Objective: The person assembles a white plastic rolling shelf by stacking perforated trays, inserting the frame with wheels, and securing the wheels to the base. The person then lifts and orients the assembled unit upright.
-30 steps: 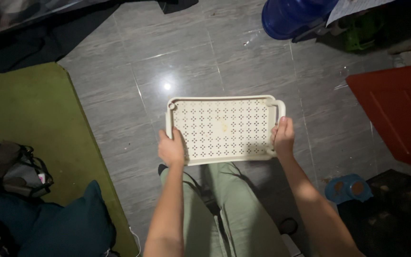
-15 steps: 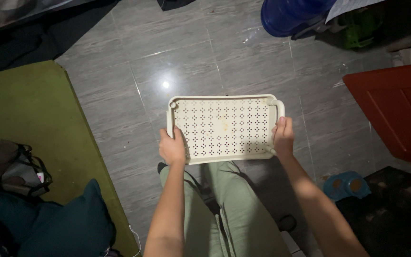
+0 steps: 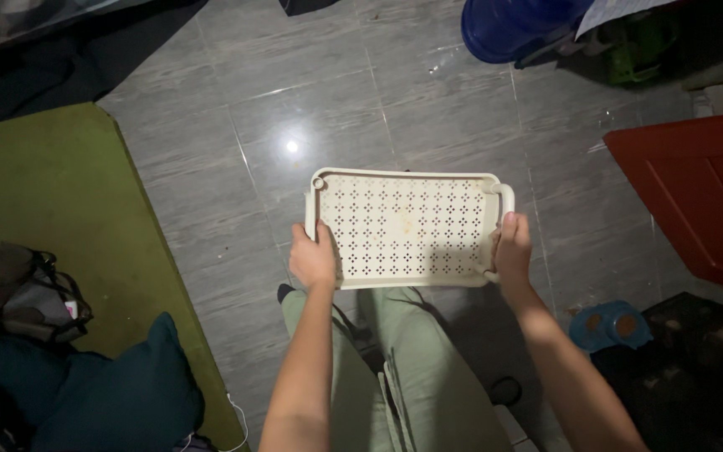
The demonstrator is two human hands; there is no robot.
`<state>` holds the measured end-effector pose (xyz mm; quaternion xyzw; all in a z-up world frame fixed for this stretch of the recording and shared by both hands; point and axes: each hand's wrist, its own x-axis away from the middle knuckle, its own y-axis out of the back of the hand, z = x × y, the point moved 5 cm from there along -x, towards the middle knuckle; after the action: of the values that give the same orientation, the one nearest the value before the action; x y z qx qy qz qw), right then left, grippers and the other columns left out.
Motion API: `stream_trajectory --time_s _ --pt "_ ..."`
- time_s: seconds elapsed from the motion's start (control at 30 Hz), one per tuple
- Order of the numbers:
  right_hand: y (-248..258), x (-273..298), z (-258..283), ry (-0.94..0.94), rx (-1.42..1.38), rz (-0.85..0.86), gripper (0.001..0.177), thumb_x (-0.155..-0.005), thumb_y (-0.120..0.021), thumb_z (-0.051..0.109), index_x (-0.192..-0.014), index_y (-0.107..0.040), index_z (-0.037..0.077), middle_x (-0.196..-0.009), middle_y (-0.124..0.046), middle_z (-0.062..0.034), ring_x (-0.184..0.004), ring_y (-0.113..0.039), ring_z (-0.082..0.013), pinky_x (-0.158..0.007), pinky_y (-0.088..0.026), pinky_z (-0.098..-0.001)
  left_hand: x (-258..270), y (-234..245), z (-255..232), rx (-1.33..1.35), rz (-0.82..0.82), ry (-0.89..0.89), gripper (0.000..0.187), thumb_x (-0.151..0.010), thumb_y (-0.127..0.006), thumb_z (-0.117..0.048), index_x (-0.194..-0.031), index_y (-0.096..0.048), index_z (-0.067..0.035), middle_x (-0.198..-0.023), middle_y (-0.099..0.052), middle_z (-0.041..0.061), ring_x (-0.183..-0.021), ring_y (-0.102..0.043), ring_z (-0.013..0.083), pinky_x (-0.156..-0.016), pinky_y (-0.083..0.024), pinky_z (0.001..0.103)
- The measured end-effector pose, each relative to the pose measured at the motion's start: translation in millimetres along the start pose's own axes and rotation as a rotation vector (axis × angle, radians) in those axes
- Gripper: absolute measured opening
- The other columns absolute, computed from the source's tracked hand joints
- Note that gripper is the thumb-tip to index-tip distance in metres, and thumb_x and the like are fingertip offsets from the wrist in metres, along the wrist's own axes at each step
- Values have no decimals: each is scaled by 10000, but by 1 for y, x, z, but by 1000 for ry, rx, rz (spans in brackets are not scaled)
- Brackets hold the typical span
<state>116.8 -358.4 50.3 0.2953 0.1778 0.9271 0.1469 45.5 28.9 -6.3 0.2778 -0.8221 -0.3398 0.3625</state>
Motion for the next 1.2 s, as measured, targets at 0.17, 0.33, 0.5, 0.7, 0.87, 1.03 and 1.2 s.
stream_trajectory --time_s 0.17,0.33,0.5,0.7,0.87,1.03,1.2 --pt "3 -3 4 -64 -13 31 306 -1091 -384 386 -991 -496 120 -601 -430 23 -414 -370 -69 -353 -296 -283 0 -6 -2 -39 37 16 412 -940 -586 -496 -1038 -599 -96 -870 -729 211 -815 -690 459 -722 -502 575" --pt "4 2 -3 63 58 -19 328 -1107 -393 362 -966 -503 86 -615 -456 8 -418 -403 -86 -361 -327 -303 -1 -5 -1 -33 5 -7 408 -944 -588 -493 -1003 -600 -90 -845 -723 213 -786 -688 463 -706 -503 580" --pt "11 -24 -31 189 105 -47 338 -1122 -415 332 -982 -536 49 -651 -510 5 -496 -455 -98 -453 -391 -300 -2 -8 0 -16 16 10 407 -941 -586 -496 -985 -603 -91 -781 -715 218 -759 -689 464 -701 -506 580" --pt "12 -24 -44 306 272 -117 367 -1121 -427 338 -1021 -567 14 -683 -576 -24 -596 -560 -120 -555 -462 -322 -2 -8 0 -53 -8 -12 416 -941 -588 -507 -1002 -612 -95 -799 -712 232 -763 -681 480 -699 -503 589" --pt "7 -21 -47 247 201 -110 369 -1122 -434 355 -1054 -583 24 -742 -609 -60 -628 -578 -164 -576 -487 -359 -3 -4 1 -59 15 -2 429 -947 -587 -510 -987 -603 -83 -820 -716 235 -783 -683 481 -716 -506 587" --pt "7 -26 -39 294 465 -205 355 -1111 -424 370 -1072 -595 62 -737 -667 -109 -691 -668 -300 -612 -492 -424 -1 -9 -3 -59 33 18 434 -939 -585 -509 -1011 -606 -81 -836 -717 245 -808 -684 483 -738 -508 583" --pt "3 -25 -44 342 361 -188 333 -1109 -428 357 -1049 -567 61 -704 -618 -120 -649 -645 -309 -617 -492 -421 -9 -9 2 -56 37 -32 448 -961 -590 -504 -1028 -608 -61 -843 -710 267 -829 -676 495 -747 -498 592"
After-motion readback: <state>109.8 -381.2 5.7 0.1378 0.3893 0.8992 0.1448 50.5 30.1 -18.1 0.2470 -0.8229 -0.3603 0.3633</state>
